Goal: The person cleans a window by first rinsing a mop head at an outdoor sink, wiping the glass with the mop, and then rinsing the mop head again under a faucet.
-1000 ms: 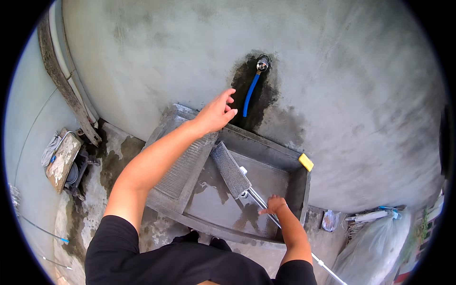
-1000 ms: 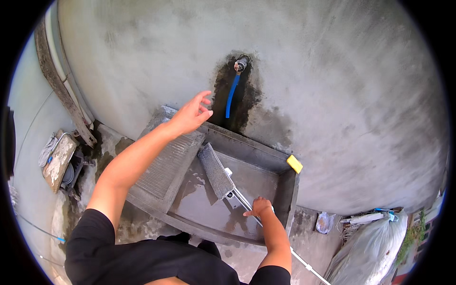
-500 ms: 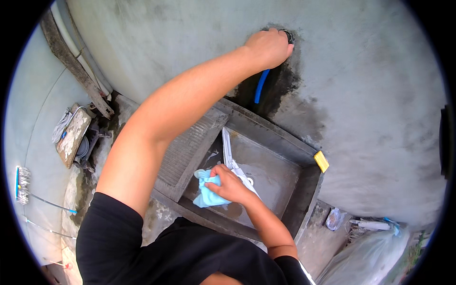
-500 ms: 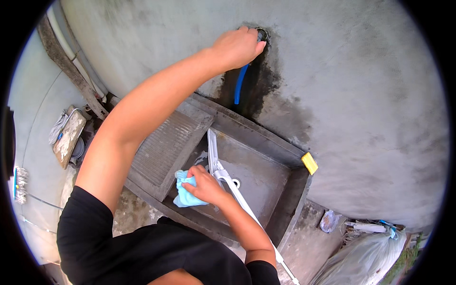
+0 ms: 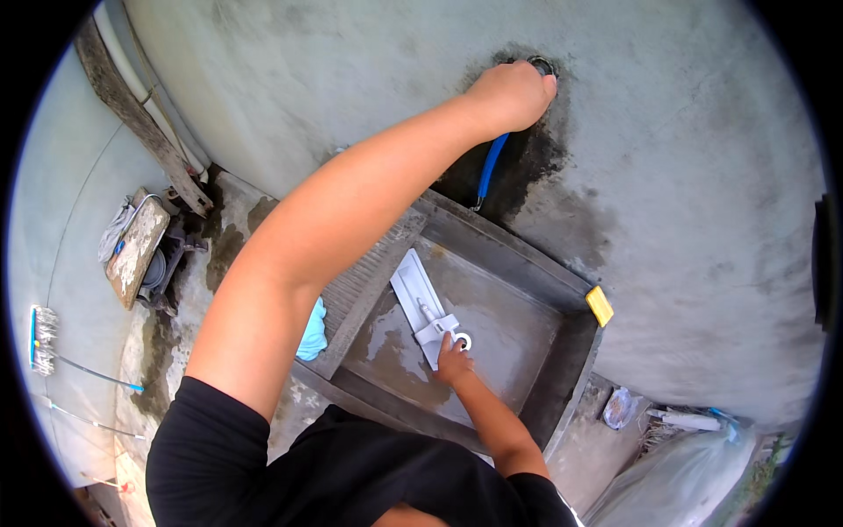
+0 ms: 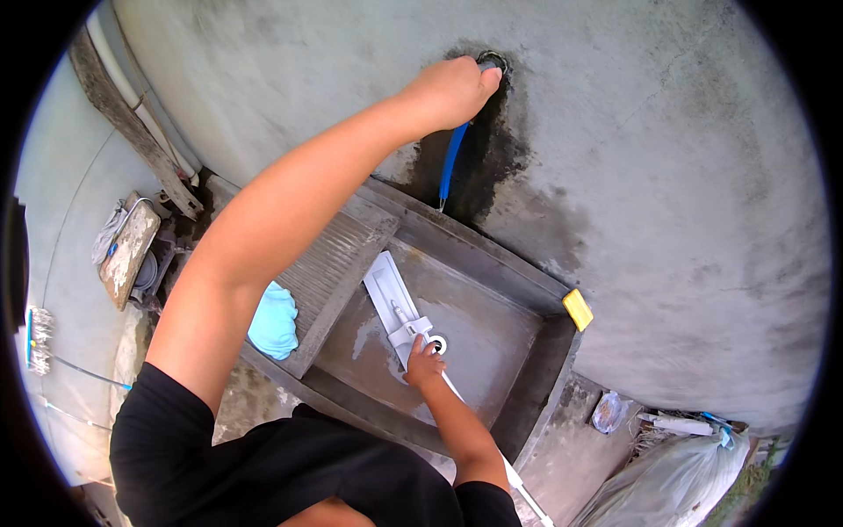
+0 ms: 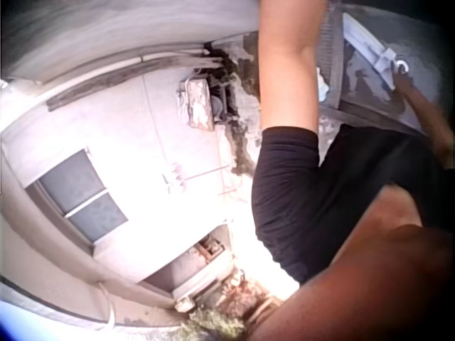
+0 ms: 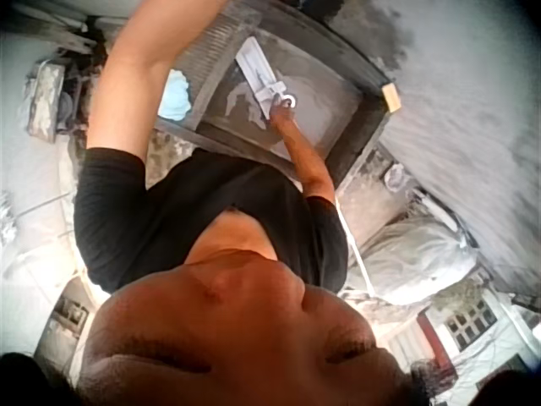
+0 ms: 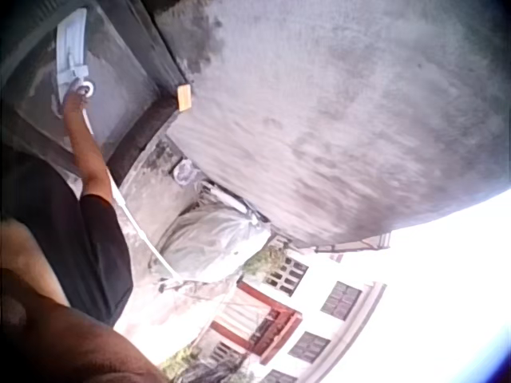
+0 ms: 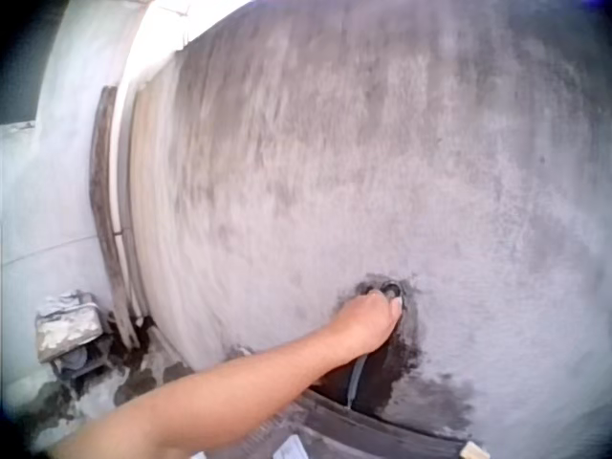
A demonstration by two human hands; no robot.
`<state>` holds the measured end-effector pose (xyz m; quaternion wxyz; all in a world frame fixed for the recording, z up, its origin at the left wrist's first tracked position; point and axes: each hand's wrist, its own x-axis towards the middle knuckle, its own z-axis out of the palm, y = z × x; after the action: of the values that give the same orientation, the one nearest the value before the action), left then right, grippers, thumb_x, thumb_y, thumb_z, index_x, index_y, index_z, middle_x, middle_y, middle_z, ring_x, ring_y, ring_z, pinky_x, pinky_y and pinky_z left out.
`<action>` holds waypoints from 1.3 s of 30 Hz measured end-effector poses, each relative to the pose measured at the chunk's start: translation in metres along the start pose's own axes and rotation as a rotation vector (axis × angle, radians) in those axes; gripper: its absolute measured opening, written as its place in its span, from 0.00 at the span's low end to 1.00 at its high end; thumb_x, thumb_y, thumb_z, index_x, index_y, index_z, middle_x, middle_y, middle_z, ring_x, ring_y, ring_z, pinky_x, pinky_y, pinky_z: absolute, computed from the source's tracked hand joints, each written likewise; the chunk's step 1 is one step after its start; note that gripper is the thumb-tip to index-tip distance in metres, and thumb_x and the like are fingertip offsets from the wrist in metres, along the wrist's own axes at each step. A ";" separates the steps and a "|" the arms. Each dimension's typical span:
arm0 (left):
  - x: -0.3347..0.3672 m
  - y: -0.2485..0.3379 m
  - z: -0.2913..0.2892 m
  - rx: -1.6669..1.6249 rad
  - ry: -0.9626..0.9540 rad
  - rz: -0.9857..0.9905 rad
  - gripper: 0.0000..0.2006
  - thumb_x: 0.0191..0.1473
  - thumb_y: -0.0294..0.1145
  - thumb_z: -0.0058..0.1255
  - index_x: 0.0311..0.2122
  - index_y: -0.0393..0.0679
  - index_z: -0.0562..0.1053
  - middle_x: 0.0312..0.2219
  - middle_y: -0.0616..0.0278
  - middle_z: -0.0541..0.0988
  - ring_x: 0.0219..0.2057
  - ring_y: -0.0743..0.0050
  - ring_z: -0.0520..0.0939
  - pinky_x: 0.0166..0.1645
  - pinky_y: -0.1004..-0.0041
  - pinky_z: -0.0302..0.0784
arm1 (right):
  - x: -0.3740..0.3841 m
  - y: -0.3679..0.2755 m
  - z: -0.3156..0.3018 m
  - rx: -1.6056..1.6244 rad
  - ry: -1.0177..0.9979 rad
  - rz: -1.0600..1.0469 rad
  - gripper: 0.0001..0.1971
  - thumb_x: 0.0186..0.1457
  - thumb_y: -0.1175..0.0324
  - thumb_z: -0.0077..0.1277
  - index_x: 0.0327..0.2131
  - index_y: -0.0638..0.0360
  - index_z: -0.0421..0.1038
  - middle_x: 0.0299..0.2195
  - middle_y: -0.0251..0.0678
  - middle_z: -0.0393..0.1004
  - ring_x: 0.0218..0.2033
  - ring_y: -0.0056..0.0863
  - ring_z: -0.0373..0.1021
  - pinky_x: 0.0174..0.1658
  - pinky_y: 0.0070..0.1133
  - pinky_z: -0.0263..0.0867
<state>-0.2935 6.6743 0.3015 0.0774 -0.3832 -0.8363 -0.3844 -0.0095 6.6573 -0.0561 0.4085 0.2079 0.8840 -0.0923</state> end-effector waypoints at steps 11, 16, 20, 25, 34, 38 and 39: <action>-0.005 0.013 -0.015 -0.088 -0.189 -0.120 0.27 0.56 0.43 0.28 0.16 0.33 0.68 0.12 0.49 0.72 0.20 0.54 0.76 0.37 0.63 0.71 | 0.037 0.077 -0.010 0.654 0.156 -0.317 0.29 0.48 0.56 0.51 0.52 0.51 0.55 0.27 0.38 0.70 0.20 0.27 0.68 0.22 0.23 0.68; -0.003 0.007 -0.010 -0.171 -0.137 -0.143 0.29 0.56 0.46 0.28 0.11 0.33 0.64 0.08 0.51 0.69 0.14 0.58 0.74 0.31 0.64 0.72 | 0.028 0.110 -0.050 0.960 -0.298 -0.277 0.14 0.57 0.63 0.39 0.46 0.54 0.62 0.20 0.32 0.69 0.15 0.20 0.64 0.17 0.19 0.64; -0.008 -0.007 0.000 -0.575 -0.170 -0.202 0.27 0.55 0.52 0.32 0.34 0.32 0.66 0.18 0.56 0.69 0.18 0.69 0.73 0.25 0.71 0.72 | 0.038 0.129 -0.076 1.001 -0.345 -0.273 0.15 0.57 0.63 0.38 0.46 0.55 0.62 0.23 0.33 0.69 0.17 0.21 0.65 0.19 0.20 0.65; -0.103 -0.113 0.123 -0.509 -0.096 -0.049 0.31 0.56 0.47 0.37 0.57 0.34 0.48 0.36 0.54 0.67 0.35 0.68 0.70 0.42 0.73 0.69 | 0.065 0.140 -0.105 1.189 -0.254 -0.196 0.15 0.57 0.62 0.36 0.45 0.57 0.62 0.25 0.35 0.70 0.20 0.23 0.66 0.22 0.21 0.65; -0.236 -0.154 0.251 -0.002 -0.622 -0.111 0.30 0.54 0.56 0.29 0.57 0.48 0.53 0.56 0.47 0.51 0.59 0.51 0.46 0.59 0.50 0.33 | 0.107 0.145 -0.102 1.521 -0.058 -0.030 0.16 0.58 0.61 0.34 0.44 0.60 0.62 0.31 0.37 0.71 0.25 0.26 0.68 0.26 0.22 0.67; -0.245 -0.168 0.262 -0.009 -0.710 -0.230 0.31 0.53 0.58 0.29 0.58 0.54 0.52 0.58 0.49 0.47 0.60 0.50 0.43 0.59 0.48 0.33 | 0.113 0.134 -0.095 1.540 0.056 0.001 0.17 0.58 0.60 0.32 0.44 0.61 0.63 0.33 0.39 0.71 0.27 0.27 0.69 0.28 0.23 0.68; -0.246 -0.175 0.262 0.006 -0.712 -0.271 0.31 0.52 0.59 0.30 0.58 0.55 0.52 0.59 0.49 0.46 0.60 0.50 0.43 0.59 0.47 0.33 | 0.114 0.131 -0.090 1.519 0.101 0.005 0.17 0.58 0.60 0.32 0.44 0.61 0.63 0.34 0.39 0.71 0.28 0.27 0.70 0.29 0.23 0.68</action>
<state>-0.2017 6.6433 -0.0867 -0.2683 -0.3785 -0.8550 -0.2318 -0.0788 6.8378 -0.0834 0.1125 0.4378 0.5948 -0.6647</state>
